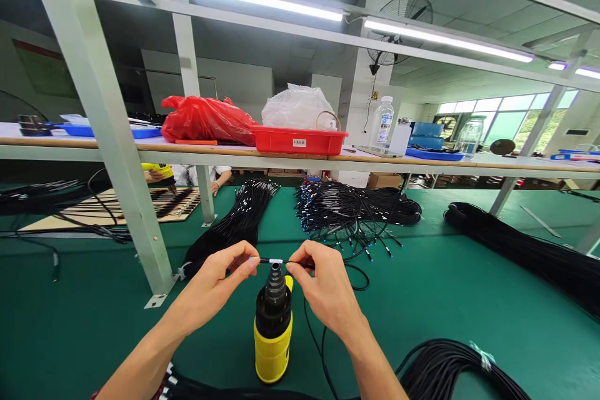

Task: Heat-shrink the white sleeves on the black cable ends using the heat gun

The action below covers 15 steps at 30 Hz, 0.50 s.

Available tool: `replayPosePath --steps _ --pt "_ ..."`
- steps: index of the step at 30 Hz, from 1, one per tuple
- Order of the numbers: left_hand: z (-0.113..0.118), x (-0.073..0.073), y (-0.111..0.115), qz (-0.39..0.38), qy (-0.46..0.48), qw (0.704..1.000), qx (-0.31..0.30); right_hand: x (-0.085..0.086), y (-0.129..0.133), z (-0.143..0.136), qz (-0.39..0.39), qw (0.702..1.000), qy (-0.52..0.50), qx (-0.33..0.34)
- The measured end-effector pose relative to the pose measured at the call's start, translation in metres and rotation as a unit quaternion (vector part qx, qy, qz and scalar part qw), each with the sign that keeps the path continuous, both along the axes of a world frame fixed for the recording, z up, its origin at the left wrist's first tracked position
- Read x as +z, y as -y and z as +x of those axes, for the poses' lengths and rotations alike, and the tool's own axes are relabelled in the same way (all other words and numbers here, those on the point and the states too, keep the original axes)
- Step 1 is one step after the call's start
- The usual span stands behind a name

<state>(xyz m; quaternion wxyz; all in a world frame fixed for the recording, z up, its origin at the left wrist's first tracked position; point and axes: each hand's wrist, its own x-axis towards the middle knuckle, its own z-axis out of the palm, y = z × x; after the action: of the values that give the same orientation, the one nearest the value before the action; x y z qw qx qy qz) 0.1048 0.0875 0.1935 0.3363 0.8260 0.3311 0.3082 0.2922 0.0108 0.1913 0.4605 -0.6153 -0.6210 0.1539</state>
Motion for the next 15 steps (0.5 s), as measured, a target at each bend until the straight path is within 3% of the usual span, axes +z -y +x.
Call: replayPosePath --steps 4,11,15 --pt "0.0005 -0.0036 -0.0014 0.001 -0.031 0.999 0.010 0.0017 0.0023 -0.0003 -0.006 1.000 0.004 0.008" --pt "0.0014 -0.0029 -0.0022 0.005 0.001 1.000 0.015 0.0019 0.0015 0.0030 -0.003 0.997 0.078 0.028" --pt "0.0017 -0.0008 -0.0014 0.006 0.015 1.000 0.016 0.0001 -0.0019 0.0034 0.005 0.999 0.043 0.026"
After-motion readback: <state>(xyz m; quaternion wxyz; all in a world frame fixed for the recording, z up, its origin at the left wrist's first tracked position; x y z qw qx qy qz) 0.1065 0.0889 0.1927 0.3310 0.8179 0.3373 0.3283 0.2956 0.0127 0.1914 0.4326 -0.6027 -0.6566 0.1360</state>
